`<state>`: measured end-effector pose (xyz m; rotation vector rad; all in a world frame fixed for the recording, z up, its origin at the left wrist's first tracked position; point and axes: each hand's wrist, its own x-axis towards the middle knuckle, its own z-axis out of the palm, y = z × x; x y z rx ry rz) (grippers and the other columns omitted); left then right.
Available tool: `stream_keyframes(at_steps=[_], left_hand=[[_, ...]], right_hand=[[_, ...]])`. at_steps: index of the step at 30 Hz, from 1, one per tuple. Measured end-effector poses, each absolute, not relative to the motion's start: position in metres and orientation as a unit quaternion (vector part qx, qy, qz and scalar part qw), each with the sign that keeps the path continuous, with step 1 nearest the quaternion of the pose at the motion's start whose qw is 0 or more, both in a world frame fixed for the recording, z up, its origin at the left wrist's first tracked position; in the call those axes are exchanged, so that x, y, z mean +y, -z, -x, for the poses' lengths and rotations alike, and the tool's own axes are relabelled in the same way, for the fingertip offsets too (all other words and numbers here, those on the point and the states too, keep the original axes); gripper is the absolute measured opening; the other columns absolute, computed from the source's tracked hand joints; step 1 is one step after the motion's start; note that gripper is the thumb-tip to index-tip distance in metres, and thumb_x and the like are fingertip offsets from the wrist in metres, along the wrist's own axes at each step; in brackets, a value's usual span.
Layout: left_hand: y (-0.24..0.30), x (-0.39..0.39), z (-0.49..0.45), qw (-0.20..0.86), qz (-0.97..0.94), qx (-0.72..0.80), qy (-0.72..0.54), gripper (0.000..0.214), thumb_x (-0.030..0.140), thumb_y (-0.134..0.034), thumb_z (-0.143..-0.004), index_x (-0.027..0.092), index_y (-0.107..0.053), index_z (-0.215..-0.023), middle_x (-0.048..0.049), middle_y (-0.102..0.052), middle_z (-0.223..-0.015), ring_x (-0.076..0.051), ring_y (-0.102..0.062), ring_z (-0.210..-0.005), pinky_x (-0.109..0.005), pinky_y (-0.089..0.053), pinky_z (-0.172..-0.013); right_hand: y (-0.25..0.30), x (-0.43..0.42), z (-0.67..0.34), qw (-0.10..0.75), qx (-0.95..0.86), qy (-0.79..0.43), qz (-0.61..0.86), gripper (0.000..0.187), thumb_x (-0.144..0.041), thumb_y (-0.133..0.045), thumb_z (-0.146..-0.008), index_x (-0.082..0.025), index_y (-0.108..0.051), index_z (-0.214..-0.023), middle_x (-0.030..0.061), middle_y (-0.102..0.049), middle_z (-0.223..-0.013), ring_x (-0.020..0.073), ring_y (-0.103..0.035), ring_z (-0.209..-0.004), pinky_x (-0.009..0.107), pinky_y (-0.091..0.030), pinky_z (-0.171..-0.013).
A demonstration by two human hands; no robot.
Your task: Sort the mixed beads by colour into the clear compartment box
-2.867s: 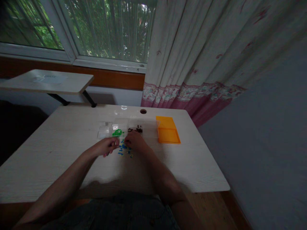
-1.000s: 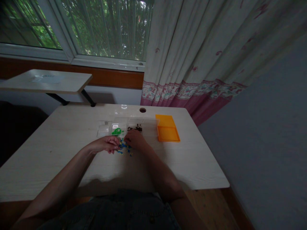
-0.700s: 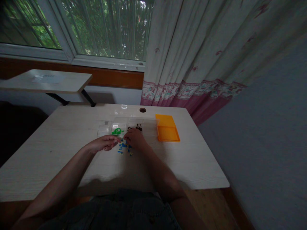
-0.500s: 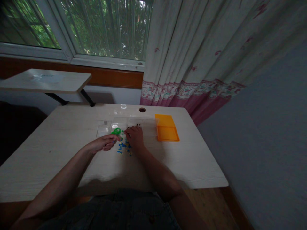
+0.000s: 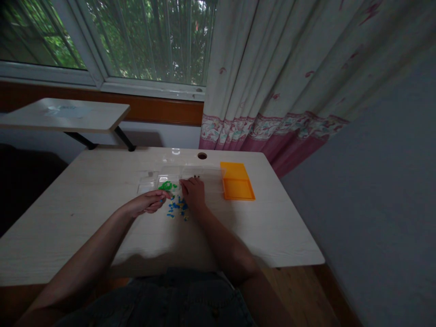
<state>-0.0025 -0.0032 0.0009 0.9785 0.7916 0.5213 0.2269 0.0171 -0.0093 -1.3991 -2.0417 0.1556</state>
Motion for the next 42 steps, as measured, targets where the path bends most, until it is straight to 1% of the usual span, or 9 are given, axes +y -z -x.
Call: stream_keyframes(at_steps=[6, 12, 16, 24, 28, 34, 36, 39, 42], left_hand=[[-0.006, -0.002, 0.003, 0.767, -0.481, 0.344, -0.250, 0.035, 0.039, -0.069, -0.084, 0.015, -0.059, -0.109, 0.0086, -0.039, -0.057, -0.003, -0.023, -0.041, -0.017, -0.009, -0.039], [-0.020, -0.002, 0.004, 0.667, -0.503, 0.395, -0.382, 0.042, 0.041, -0.079, -0.073, 0.014, -0.061, -0.101, -0.0004, -0.064, -0.070, -0.002, -0.034, -0.044, -0.017, -0.016, -0.043], [-0.019, -0.001, 0.003, 0.629, -0.504, 0.428, -0.407, 0.047, 0.044, -0.083, -0.066, 0.013, -0.064, -0.095, -0.0050, -0.072, -0.077, -0.003, -0.039, -0.044, -0.018, -0.023, -0.044], [-0.008, -0.001, -0.005, 0.605, -0.526, 0.448, -0.396, 0.050, 0.049, -0.082, -0.068, 0.013, -0.067, -0.098, -0.0098, -0.075, -0.089, -0.008, -0.054, -0.051, -0.020, -0.034, -0.047], [-0.011, -0.001, -0.007, 0.607, -0.525, 0.444, -0.400, 0.053, 0.053, -0.081, -0.068, 0.012, -0.068, -0.098, -0.0114, -0.075, -0.092, -0.008, -0.055, -0.053, -0.021, -0.036, -0.049], [-0.009, -0.001, -0.011, 0.598, -0.536, 0.437, -0.406, 0.054, 0.060, -0.073, -0.073, 0.011, -0.068, -0.094, -0.0101, -0.075, -0.087, -0.007, -0.050, -0.049, -0.021, -0.033, -0.046], [-0.005, -0.001, -0.012, 0.588, -0.549, 0.433, -0.407, 0.052, 0.061, -0.070, -0.076, 0.011, -0.069, -0.090, -0.0065, -0.072, -0.076, -0.006, -0.046, -0.047, -0.020, -0.031, -0.046], [0.000, 0.000, -0.014, 0.571, -0.567, 0.436, -0.402, 0.050, 0.062, -0.066, -0.080, 0.012, -0.069, -0.083, -0.0013, -0.064, -0.060, -0.006, -0.040, -0.044, -0.020, -0.027, -0.044], [0.001, 0.000, -0.015, 0.562, -0.568, 0.444, -0.406, 0.050, 0.062, -0.066, -0.078, 0.012, -0.069, -0.078, -0.0010, -0.063, -0.060, -0.006, -0.038, -0.044, -0.020, -0.025, -0.043]], right_hand=[[0.009, 0.023, -0.235, 0.351, -0.766, -0.069, 0.534, 0.024, -0.026, -0.052, -0.098, -0.019, -0.074, -0.106, 0.0076, -0.069, -0.090, 0.0213, -0.058, -0.092, 0.034, -0.041, -0.088], [0.008, 0.022, -0.235, 0.367, -0.770, -0.077, 0.516, 0.021, -0.023, -0.055, -0.095, -0.019, -0.074, -0.101, 0.0066, -0.071, -0.090, 0.0204, -0.060, -0.090, 0.033, -0.042, -0.088], [0.008, 0.023, -0.236, 0.361, -0.772, -0.074, 0.518, 0.021, -0.024, -0.055, -0.096, -0.018, -0.075, -0.101, 0.0068, -0.071, -0.087, 0.0201, -0.060, -0.089, 0.033, -0.042, -0.087], [0.020, 0.030, -0.240, 0.365, -0.778, -0.053, 0.509, 0.021, -0.024, -0.054, -0.095, -0.018, -0.074, -0.100, 0.0071, -0.071, -0.089, 0.0207, -0.060, -0.092, 0.034, -0.042, -0.089], [0.023, 0.032, -0.239, 0.360, -0.784, -0.045, 0.503, 0.021, -0.024, -0.055, -0.095, -0.020, -0.074, -0.100, 0.0071, -0.071, -0.090, 0.0204, -0.060, -0.091, 0.034, -0.043, -0.088], [0.015, 0.023, -0.234, 0.422, -0.805, -0.019, 0.417, 0.021, -0.025, -0.055, -0.095, -0.022, -0.074, -0.104, 0.0058, -0.069, -0.087, 0.0187, -0.059, -0.087, 0.035, -0.043, -0.089], [0.012, 0.018, -0.230, 0.444, -0.818, -0.002, 0.364, 0.023, -0.026, -0.056, -0.095, -0.022, -0.072, -0.110, 0.0061, -0.069, -0.087, 0.0192, -0.058, -0.088, 0.036, -0.043, -0.087], [0.007, 0.010, -0.223, 0.446, -0.838, 0.023, 0.315, 0.024, -0.029, -0.057, -0.094, -0.023, -0.072, -0.113, 0.0059, -0.068, -0.086, 0.0198, -0.056, -0.086, 0.036, -0.044, -0.083], [0.005, 0.005, -0.217, 0.435, -0.848, 0.035, 0.302, 0.024, -0.032, -0.057, -0.095, -0.025, -0.072, -0.112, 0.0046, -0.068, -0.084, 0.0192, -0.056, -0.084, 0.035, -0.043, -0.081]])
